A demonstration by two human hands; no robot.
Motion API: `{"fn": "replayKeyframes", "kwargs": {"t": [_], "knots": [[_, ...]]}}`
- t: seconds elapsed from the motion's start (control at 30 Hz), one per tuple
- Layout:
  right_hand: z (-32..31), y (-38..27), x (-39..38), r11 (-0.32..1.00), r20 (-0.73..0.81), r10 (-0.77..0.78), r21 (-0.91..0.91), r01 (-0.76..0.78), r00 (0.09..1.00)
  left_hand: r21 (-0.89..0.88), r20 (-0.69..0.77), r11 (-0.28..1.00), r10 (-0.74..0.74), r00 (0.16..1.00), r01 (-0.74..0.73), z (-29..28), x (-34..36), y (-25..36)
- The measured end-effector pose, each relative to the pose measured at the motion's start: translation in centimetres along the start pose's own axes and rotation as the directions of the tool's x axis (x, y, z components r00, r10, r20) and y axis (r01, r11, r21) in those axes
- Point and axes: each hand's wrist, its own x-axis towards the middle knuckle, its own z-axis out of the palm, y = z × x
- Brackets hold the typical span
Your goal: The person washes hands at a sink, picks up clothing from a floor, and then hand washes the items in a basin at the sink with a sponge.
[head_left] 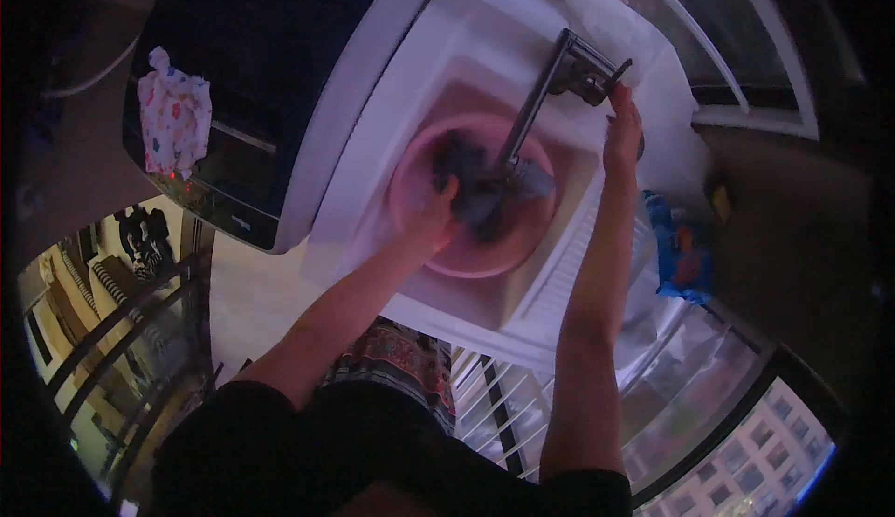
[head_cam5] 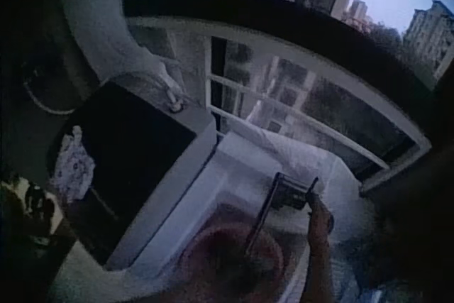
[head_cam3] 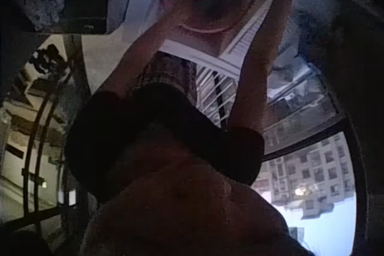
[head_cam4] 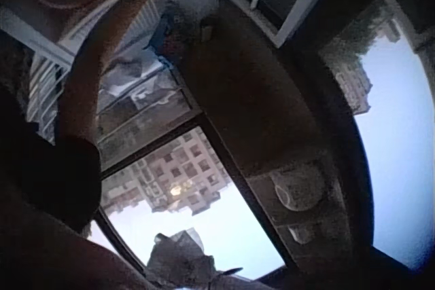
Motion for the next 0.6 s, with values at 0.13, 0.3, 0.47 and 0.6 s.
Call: {"fn": "replayKeyframes", "kwargs": {"t": [0.13, 0.3, 0.47, 0.6], "knots": [[-0.3, 3.8, -5.9, 0.991, -0.084, -0.13, 0.032, 0.133, 0.988, 0.164, -0.102, 0.984, -0.047, 0.994, 0.063, 2.6, -3.5, 1.7], [2.3, 15.0, -14.6, 0.94, 0.117, 0.012, -0.34, 0.029, 0.993, 0.945, 0.302, -0.161, 0.759, 0.576, -0.284, -6.3, 0.8, 3.9], [9.1, 16.2, -19.2, 0.271, 0.594, 0.113, -0.79, 0.55, 0.796, 0.663, 0.091, 0.53, 0.645, 0.759, -0.529, -4.0, -3.1, 2.8], [7.0, 13.1, -14.7, 0.595, 0.814, 0.24, -0.553, 0.583, 0.528, 0.781, 0.017, 0.523, 0.529, 0.849, -0.342, -4.2, -5.4, 3.5]]}}
